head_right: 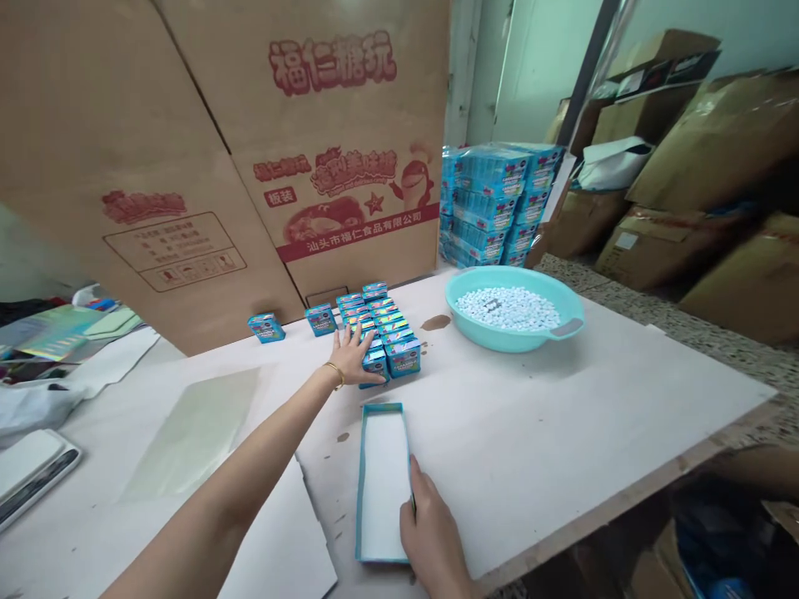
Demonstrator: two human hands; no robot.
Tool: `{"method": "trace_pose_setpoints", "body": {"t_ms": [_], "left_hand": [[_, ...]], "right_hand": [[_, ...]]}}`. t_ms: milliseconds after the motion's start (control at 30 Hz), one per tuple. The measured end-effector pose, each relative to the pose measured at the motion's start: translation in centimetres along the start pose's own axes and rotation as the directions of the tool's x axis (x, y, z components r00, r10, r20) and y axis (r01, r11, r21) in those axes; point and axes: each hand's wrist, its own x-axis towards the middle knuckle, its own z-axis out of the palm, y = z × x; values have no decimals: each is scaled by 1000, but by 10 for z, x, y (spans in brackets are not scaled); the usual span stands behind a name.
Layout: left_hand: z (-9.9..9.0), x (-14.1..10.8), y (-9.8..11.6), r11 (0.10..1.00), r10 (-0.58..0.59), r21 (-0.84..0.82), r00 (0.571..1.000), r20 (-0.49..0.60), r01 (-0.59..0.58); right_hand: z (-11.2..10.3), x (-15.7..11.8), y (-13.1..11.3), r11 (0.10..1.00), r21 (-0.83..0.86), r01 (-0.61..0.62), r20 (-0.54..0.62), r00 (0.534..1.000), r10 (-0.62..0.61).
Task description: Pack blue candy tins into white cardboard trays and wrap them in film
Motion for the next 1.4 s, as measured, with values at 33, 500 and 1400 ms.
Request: {"method": "trace_pose_setpoints", "body": {"t_ms": [33, 500, 1400], "left_hand": [[4, -2, 2, 1000, 4, 15, 1000, -11, -3], [-21, -10, -3, 968, -136, -229, 978, -155, 99], [-39, 53, -36, 998, -53, -22, 984, -168, 50]], "right_hand": [[1, 2, 0, 1000, 2, 1, -8, 1000, -1], [2, 13, -9, 995, -94, 25, -71, 997, -31], [-5, 20, -3, 999, -24, -47, 5, 999, 47]]}}
